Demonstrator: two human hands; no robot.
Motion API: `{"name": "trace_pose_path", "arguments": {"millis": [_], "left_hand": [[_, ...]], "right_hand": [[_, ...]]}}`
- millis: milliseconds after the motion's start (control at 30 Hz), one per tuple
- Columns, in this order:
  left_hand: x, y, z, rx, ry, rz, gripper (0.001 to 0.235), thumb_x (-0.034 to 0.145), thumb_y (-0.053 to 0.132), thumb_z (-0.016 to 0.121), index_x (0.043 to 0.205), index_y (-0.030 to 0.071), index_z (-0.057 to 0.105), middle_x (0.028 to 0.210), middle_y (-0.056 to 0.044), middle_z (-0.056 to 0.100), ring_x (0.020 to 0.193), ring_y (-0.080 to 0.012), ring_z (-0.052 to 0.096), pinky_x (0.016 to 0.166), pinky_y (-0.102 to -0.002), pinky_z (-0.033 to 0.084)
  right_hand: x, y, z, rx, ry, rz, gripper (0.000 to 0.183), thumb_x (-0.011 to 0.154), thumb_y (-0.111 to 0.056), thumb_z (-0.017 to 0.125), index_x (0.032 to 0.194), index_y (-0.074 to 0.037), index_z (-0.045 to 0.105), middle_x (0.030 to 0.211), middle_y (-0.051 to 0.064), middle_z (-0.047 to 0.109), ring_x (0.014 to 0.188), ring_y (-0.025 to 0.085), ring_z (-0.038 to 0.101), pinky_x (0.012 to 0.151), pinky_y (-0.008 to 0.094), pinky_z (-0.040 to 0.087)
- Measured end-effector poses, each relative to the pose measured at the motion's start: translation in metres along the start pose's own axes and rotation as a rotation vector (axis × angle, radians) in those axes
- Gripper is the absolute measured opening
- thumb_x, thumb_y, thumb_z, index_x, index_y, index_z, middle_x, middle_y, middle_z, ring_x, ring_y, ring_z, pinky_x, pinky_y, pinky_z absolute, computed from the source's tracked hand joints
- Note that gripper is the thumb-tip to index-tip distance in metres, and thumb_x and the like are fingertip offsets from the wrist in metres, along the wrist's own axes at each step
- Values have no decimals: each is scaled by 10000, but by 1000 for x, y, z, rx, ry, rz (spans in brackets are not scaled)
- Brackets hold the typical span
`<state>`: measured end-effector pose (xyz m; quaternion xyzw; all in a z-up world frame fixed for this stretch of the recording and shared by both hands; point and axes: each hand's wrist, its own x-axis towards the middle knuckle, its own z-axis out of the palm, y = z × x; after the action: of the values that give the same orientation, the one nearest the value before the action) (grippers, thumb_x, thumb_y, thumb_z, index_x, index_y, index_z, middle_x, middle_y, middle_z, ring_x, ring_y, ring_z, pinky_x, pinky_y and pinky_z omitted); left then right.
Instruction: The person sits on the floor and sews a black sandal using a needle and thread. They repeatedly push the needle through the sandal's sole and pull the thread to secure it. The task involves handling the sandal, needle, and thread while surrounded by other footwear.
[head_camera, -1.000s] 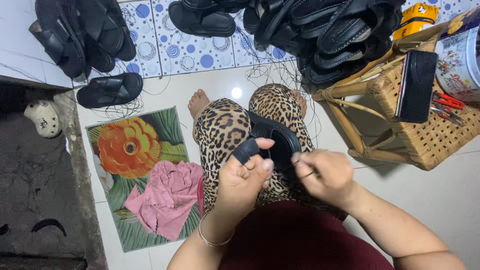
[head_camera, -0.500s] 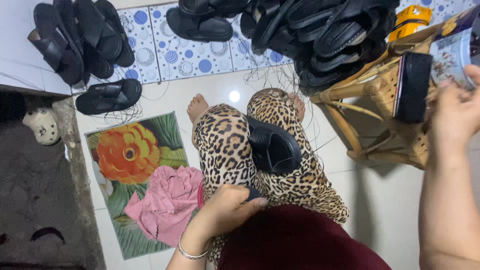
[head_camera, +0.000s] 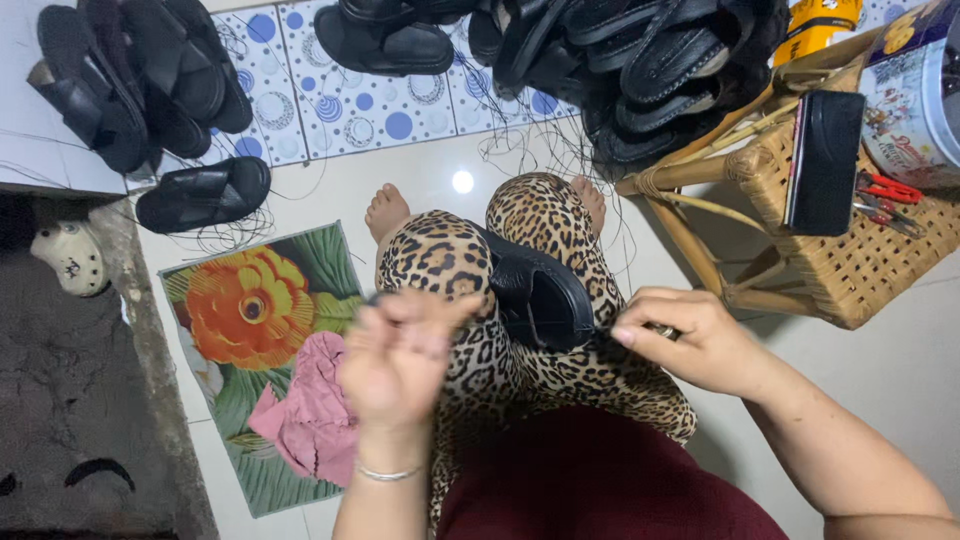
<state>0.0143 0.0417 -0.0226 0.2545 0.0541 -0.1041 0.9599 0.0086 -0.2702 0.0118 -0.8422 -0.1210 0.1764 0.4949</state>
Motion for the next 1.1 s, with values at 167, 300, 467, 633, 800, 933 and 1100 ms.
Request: {"name": "trace_pose_path", "arguments": {"millis": [167,300,467,633,800,933,1100], "left_hand": [[-1,72,-42,-58,231,180,352,1079,382,475,998,131,708,601,74,269,505,-87,278,443,-270,354],[-3,72,-84,-20,196,140,349,1086,335,479,1024,75,703,609,73,251,503,-79,272,450,-246,344],[4,50,-129,53,413,152,337,1070,296,501,950,52,699,537,102,166,429,-45,212,385,-198,259],[15,31,-138,102,508,163,310,1070,271,520,946,32,675,527,101,158,413,-41,203,370,-191,240],[25,14,-77,463,626,377,223,1039,113,551,988,-60,682,506,92,159,386,-32,179,337,-172,213],[21,-10,0,1293,378,719,107,935,52,714,1021,-11,725,891,-155,771,712,-198,718,629,-277,572],[6,-53,55,1146,-83,465,457,685,40,814,1127,44,696,988,-78,731,800,-225,749,680,-284,621]], "right_hand": [[3,15,9,251,138,-50,271,929,-192,696,680,-85,717,805,71,711,648,170,622,624,303,520],[10,7,43,679,256,-15,325,949,-161,633,678,19,624,914,235,637,423,130,522,322,244,449],[24,-2,68,1203,305,-114,297,1000,-73,529,722,19,475,591,168,481,323,101,396,263,231,368],[42,24,75,1019,374,85,360,1054,-158,499,712,-72,428,531,52,374,340,86,318,271,222,327],[48,17,52,1010,310,143,323,1044,-163,552,747,-72,465,551,88,432,362,62,342,293,205,346],[42,-29,20,481,357,27,295,1014,-168,598,748,-42,586,795,170,638,523,118,500,445,238,440],[35,-83,10,33,299,-287,165,868,-188,713,739,-89,743,997,152,738,761,240,695,685,317,568]]}}
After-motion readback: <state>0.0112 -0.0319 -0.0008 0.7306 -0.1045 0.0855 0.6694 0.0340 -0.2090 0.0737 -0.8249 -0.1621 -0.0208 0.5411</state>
